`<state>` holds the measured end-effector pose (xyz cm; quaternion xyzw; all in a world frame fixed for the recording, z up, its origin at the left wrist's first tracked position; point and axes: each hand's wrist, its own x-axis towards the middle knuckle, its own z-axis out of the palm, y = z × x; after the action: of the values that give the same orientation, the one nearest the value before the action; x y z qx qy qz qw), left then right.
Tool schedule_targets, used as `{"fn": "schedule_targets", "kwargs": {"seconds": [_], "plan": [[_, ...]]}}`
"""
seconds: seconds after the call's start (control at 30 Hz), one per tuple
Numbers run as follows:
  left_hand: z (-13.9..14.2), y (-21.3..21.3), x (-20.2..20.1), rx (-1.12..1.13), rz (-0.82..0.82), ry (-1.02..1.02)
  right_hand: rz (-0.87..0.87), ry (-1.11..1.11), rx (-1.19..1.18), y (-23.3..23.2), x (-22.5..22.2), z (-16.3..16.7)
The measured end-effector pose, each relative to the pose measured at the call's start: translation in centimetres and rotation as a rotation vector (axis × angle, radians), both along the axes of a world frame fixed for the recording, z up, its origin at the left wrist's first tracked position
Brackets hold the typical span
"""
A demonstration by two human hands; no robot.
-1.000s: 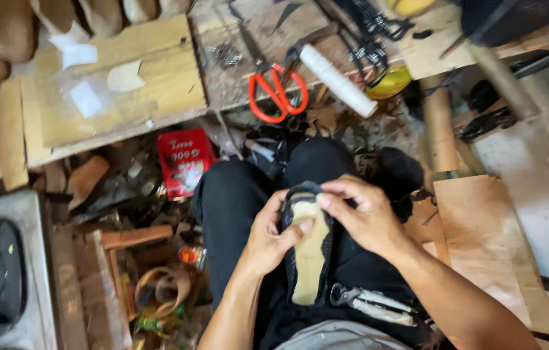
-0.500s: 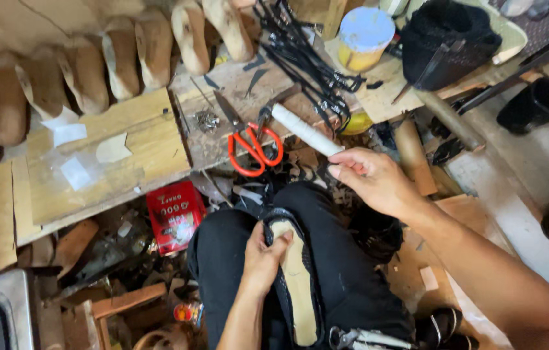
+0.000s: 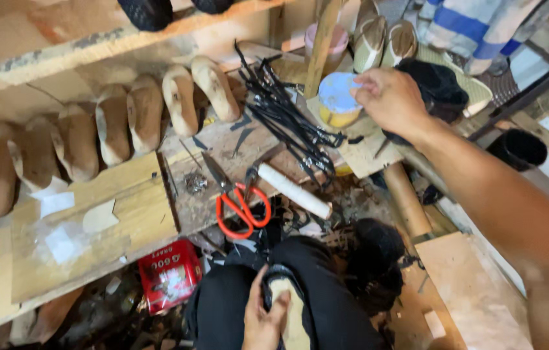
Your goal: The person uses a plier-like tool to press the edges of a black slipper onto a wooden shoe last. They repeatedly reposition the slipper, apply pressure along the perimeter, and occasionally inspect the fit. The person also handles a small container and a pair of scissors on the workbench.
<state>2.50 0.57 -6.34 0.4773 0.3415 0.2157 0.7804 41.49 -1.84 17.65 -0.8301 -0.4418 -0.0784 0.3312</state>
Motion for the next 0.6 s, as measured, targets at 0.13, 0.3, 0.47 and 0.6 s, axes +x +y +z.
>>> {"fn": "schedule_targets", "kwargs": {"seconds": [0.13, 0.3, 0.47, 0.6], "plan": [[-1.7, -0.2, 1.3, 0.101, 0.044, -0.044, -0.004, -0.26, 0.021, 4.5, 3.6, 1.9], [-3.9, 0.6, 1.9, 0.114, -0.001, 0.078, 0.039, -0.5, -0.071, 8.9, 6.3, 2.2], [-5.8, 1.2, 2.9, 0.363, 0.047, -0.121, 0.069, -0.269, -0.14, 11.8, 7.1, 1.6], [-7.1, 1.3, 3.2, 0.338, 0.04, -0.283, 0.075, -0.212, -0.295, 12.4, 7.7, 0.9]]}}
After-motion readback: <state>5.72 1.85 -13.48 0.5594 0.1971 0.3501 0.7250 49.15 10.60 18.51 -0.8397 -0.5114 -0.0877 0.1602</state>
